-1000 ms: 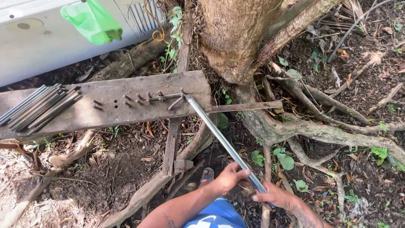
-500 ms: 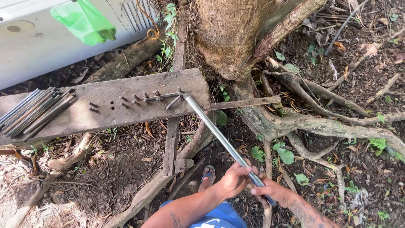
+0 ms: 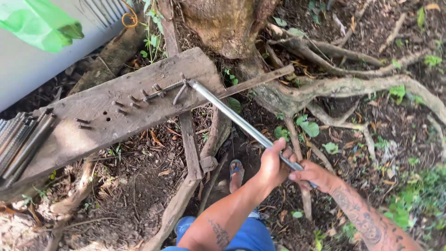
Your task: Manually bending steel rebar into rectangular stirrups using a jig and a pipe lever.
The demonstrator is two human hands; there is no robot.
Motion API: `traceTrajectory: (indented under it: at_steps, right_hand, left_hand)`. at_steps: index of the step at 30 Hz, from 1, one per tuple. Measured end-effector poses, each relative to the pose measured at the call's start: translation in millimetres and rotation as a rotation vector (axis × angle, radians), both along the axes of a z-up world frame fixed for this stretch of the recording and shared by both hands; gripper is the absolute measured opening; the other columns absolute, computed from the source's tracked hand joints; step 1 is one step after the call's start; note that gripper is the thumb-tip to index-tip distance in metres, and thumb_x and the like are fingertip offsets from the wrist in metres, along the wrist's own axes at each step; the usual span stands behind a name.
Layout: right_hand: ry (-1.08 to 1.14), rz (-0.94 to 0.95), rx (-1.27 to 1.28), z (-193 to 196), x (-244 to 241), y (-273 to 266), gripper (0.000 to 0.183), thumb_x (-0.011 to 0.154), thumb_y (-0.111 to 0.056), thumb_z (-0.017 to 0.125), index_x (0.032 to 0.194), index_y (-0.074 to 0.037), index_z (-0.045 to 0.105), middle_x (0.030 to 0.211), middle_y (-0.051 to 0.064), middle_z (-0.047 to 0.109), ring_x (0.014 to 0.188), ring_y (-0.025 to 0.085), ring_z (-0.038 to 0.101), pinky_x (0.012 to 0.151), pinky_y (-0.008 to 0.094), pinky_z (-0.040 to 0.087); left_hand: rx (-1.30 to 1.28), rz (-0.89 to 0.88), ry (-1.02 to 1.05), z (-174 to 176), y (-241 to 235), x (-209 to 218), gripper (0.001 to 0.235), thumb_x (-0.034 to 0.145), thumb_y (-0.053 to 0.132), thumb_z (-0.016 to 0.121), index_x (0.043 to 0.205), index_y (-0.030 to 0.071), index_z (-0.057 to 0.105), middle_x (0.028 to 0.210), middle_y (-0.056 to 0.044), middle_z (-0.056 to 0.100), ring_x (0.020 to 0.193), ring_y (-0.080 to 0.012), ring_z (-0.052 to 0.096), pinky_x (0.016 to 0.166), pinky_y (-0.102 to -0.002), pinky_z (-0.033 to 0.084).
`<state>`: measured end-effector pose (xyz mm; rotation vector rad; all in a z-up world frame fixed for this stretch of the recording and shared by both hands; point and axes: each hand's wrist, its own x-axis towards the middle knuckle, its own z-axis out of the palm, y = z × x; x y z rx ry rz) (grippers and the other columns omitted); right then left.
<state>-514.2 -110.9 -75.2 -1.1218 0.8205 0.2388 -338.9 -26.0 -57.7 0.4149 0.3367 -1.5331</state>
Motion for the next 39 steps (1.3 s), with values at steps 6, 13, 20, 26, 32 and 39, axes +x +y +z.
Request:
traceTrajectory:
  at_steps: [6, 13, 20, 26, 32, 39]
  right_hand:
    - [0.032, -0.124, 0.011, 20, 21, 68, 0.039, 0.079, -0.036, 0.081, 0.065, -0.011, 0.055, 0.049, -0.003, 0.046, 0.038, 0.013, 0.052, 0.037, 0.028, 0.043]
    - [0.037, -0.434, 0.068, 7, 64, 212, 0.035, 0.079, -0.027, 0.080, 0.071, -0.013, 0.049, 0.051, -0.001, 0.046, 0.038, 0.013, 0.049, 0.037, 0.031, 0.042]
    - [0.124, -0.690, 0.079, 3, 151, 335, 0.022, 0.077, -0.022, 0.078, 0.083, -0.010, 0.060, 0.050, 0.002, 0.048, 0.038, 0.016, 0.048, 0.038, 0.032, 0.039]
    - [0.045, -0.611, -0.015, -65, 126, 279, 0.024, 0.083, -0.021, 0.077, 0.081, -0.006, 0.059, 0.051, 0.004, 0.051, 0.038, 0.019, 0.050, 0.038, 0.034, 0.039]
    - [0.041, -0.594, 0.080, -41, 115, 277, 0.024, 0.089, -0.025, 0.072, 0.087, -0.006, 0.056, 0.052, 0.004, 0.050, 0.038, 0.018, 0.048, 0.038, 0.034, 0.041]
    - [0.036, -0.504, 0.060, -31, 109, 267, 0.030, 0.095, -0.033, 0.069, 0.094, -0.006, 0.056, 0.055, 0.001, 0.051, 0.040, 0.015, 0.049, 0.038, 0.032, 0.041]
  left_hand:
    - [0.016, -0.086, -0.061, 0, 43, 17, 0.027, 0.103, 0.027, 0.061, 0.085, 0.014, 0.045, 0.066, -0.002, 0.045, 0.063, -0.0209, 0.049, 0.061, -0.037, 0.043]
    - [0.077, -0.271, -0.129, 37, 140, 74, 0.029, 0.102, 0.027, 0.061, 0.083, 0.013, 0.043, 0.066, -0.001, 0.045, 0.062, -0.0196, 0.049, 0.060, -0.040, 0.048]
    - [0.127, -0.420, -0.273, 20, 218, 132, 0.034, 0.101, 0.028, 0.065, 0.080, 0.014, 0.042, 0.062, 0.000, 0.040, 0.052, -0.0167, 0.046, 0.050, -0.037, 0.045]
    - [0.062, -0.393, -0.379, -19, 186, 118, 0.031, 0.098, 0.027, 0.068, 0.080, 0.013, 0.047, 0.061, -0.002, 0.043, 0.050, -0.0183, 0.049, 0.050, -0.038, 0.048]
    - [0.095, -0.359, -0.430, -25, 186, 103, 0.031, 0.100, 0.026, 0.068, 0.083, 0.010, 0.047, 0.063, -0.003, 0.048, 0.051, -0.0184, 0.052, 0.049, -0.038, 0.049]
    - [0.178, -0.334, -0.415, -3, 179, 100, 0.023, 0.098, 0.023, 0.066, 0.090, 0.012, 0.048, 0.065, -0.001, 0.047, 0.049, -0.0157, 0.048, 0.045, -0.036, 0.046]
